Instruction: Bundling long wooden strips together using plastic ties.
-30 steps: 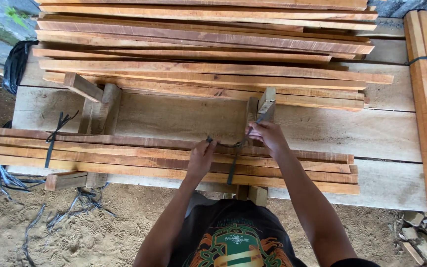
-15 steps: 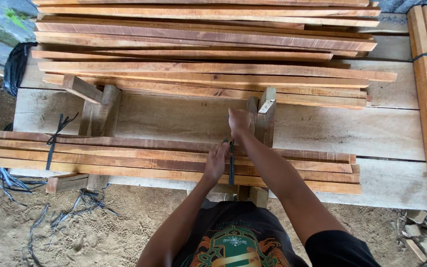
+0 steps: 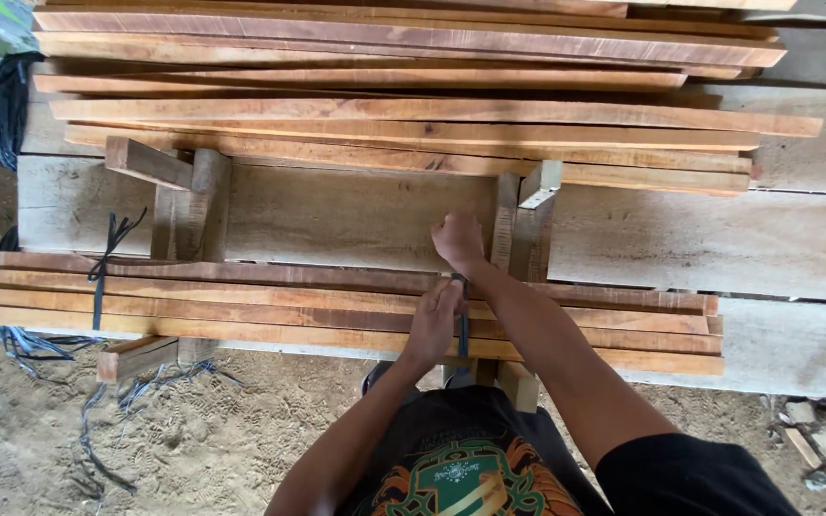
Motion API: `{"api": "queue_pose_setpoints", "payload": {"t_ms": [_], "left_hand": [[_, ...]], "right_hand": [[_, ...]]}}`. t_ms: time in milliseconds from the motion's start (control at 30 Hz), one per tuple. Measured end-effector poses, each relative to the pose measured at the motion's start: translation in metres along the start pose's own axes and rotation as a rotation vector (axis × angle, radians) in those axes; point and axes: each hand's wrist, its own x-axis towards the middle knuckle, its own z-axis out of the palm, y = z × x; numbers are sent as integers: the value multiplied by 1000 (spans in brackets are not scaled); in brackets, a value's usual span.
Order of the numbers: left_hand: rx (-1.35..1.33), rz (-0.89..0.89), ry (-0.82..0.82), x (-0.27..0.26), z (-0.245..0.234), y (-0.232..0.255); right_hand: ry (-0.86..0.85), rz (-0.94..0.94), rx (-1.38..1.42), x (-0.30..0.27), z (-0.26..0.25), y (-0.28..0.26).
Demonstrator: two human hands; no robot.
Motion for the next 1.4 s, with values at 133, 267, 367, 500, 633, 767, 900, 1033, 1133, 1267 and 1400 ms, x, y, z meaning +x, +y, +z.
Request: {"api": "queue_pose_setpoints", "payload": {"t_ms": [133,267,367,500,633,767,900,1033,1133,1267,1400], "left_hand": [[-28,27,-43,-4,5,18],[-73,42,-39,-6,4,11],[-74,-42,-82,-1,-2,-46],[-94,-173,-148,-17,-18,-14],[154,144,-200,-27,-35,8],[799,531,-86,-16,-41,-28],[1024,824,18,-10,-35,-17],[728,610,-22,-9,-12,22],[403,333,28,18,4,-12],[43,39,83,32,23,-12],[-36,-73,150,36,6,-52]], "right_hand": [[-47,-52,-95,13,7,6],[-49,-9,-70,28,27,23],[-51,44,-24,27,23,18],[17,-3,254,29,19,28],[3,128,301,37,23,40],[-258,183,459,-12,-21,30],[-345,155,678,-24,-31,53],[-259,270,932,-16,-37,67],[-19,352,1243,-22,-57,55],[176,486,1276,-38,-78,27],[135,405,1126,-25,-69,15]]}}
